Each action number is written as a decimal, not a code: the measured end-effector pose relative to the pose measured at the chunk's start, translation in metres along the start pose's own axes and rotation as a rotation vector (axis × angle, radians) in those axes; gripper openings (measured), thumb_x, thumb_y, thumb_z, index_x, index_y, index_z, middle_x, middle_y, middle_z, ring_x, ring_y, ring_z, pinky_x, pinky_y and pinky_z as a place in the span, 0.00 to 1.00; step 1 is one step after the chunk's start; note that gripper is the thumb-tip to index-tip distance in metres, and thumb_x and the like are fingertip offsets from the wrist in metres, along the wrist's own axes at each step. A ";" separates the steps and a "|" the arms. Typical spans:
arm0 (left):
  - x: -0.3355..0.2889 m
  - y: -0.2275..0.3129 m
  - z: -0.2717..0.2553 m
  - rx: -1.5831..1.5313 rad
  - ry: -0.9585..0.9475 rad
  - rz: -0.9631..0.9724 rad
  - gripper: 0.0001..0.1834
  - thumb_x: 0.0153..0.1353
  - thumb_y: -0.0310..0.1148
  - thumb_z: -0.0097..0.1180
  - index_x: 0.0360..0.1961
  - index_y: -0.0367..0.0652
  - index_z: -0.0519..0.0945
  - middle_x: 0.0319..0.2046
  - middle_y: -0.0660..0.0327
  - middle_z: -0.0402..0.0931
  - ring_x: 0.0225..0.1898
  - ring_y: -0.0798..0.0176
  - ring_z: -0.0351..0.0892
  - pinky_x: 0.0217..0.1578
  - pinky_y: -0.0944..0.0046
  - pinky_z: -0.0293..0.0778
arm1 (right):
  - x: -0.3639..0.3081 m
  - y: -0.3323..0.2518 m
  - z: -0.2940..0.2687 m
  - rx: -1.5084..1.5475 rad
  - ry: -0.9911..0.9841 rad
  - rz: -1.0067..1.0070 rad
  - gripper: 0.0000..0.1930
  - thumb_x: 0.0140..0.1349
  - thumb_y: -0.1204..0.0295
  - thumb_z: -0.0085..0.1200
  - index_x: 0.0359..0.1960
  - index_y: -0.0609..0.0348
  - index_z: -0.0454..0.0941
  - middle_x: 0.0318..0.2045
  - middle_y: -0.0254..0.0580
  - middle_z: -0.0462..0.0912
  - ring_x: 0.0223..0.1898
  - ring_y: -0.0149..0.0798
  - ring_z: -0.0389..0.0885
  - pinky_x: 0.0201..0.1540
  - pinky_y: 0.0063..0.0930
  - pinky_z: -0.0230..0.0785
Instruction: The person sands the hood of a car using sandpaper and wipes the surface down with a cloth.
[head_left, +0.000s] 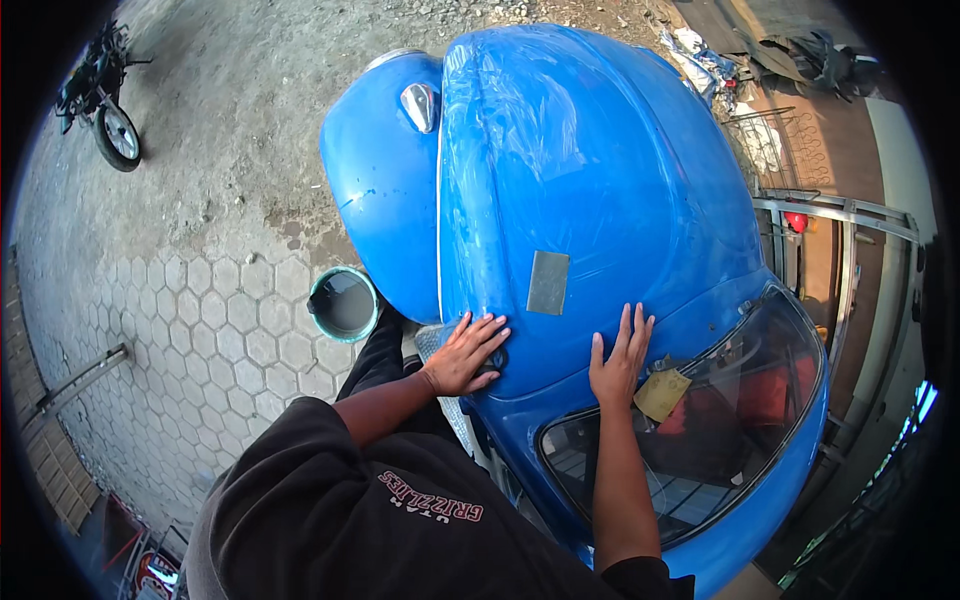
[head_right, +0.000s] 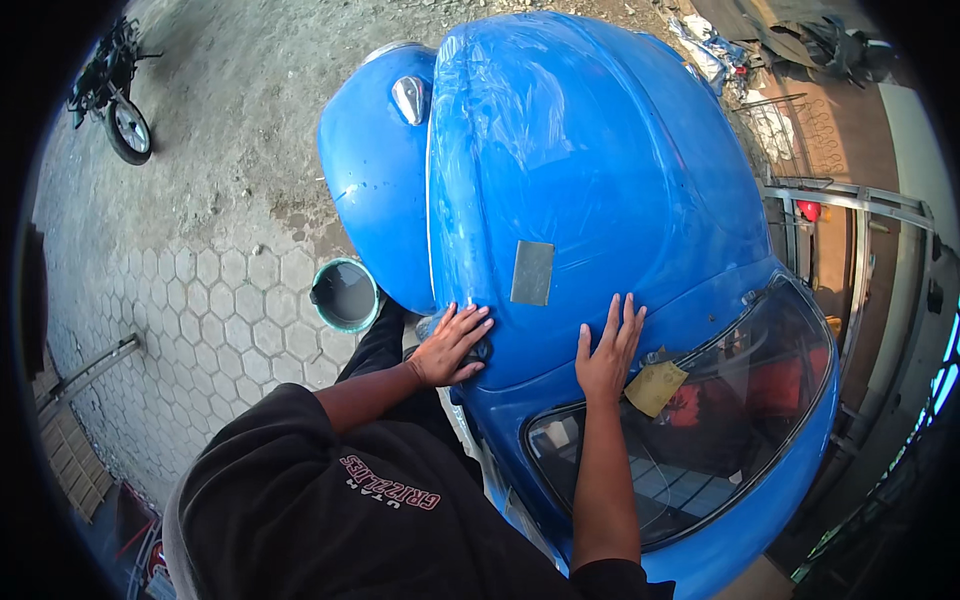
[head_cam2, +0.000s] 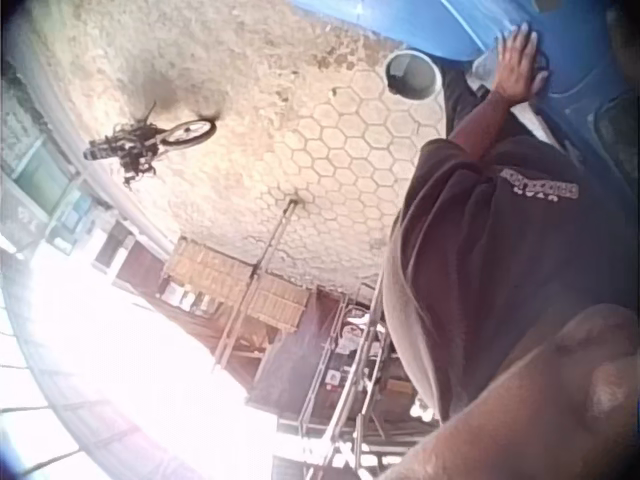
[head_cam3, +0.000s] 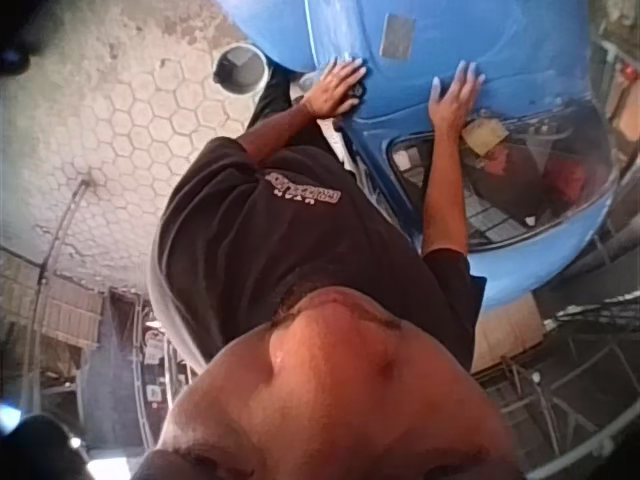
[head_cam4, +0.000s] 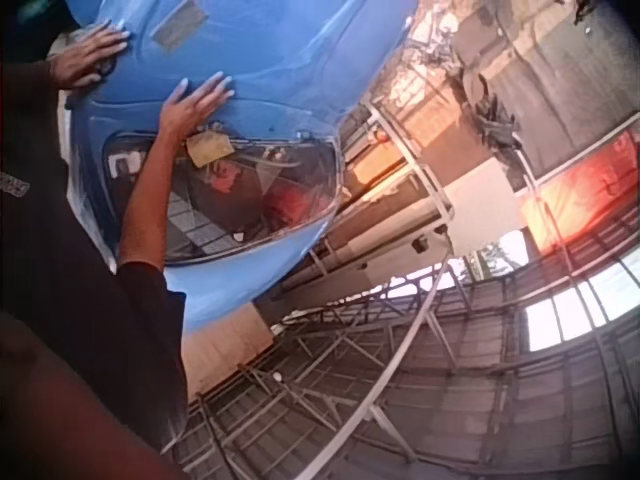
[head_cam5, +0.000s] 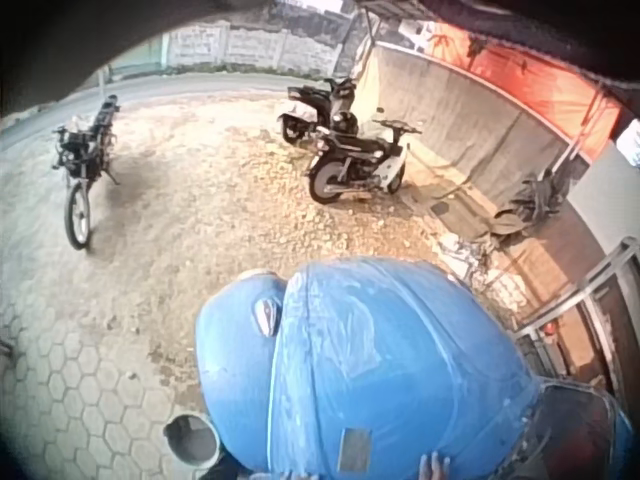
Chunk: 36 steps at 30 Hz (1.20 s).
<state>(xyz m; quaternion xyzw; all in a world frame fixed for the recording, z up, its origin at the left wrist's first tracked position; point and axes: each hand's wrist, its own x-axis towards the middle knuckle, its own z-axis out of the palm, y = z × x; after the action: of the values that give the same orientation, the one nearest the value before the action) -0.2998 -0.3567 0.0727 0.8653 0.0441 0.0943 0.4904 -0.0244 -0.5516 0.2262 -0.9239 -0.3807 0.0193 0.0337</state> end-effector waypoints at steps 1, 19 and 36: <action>0.012 -0.005 -0.006 0.031 0.075 -0.030 0.54 0.79 0.49 0.71 0.97 0.46 0.58 0.95 0.48 0.55 0.97 0.37 0.49 0.94 0.25 0.41 | -0.004 0.000 0.008 0.011 0.001 -0.021 0.39 0.88 0.62 0.57 0.95 0.57 0.63 0.94 0.59 0.61 0.94 0.77 0.52 0.94 0.73 0.50; 0.352 -0.172 -0.203 0.554 0.287 -0.594 0.44 0.91 0.59 0.43 0.99 0.53 0.53 1.00 0.56 0.43 0.99 0.39 0.41 0.96 0.35 0.42 | -0.007 -0.015 0.013 0.090 -0.010 0.009 0.44 0.88 0.53 0.52 0.95 0.69 0.57 0.93 0.66 0.60 0.95 0.77 0.49 0.95 0.75 0.45; 0.202 -0.036 -0.114 0.511 0.123 -0.259 0.44 0.88 0.41 0.51 0.99 0.46 0.54 0.99 0.53 0.45 0.99 0.35 0.38 0.94 0.25 0.33 | -0.012 -0.007 0.008 0.097 -0.011 0.049 0.43 0.86 0.54 0.55 0.93 0.70 0.60 0.93 0.66 0.60 0.95 0.76 0.51 0.96 0.73 0.46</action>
<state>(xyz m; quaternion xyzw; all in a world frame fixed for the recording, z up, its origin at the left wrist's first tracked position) -0.1251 -0.2079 0.1233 0.9406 0.2063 0.0690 0.2607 -0.0383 -0.5542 0.2185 -0.9301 -0.3568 0.0438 0.0757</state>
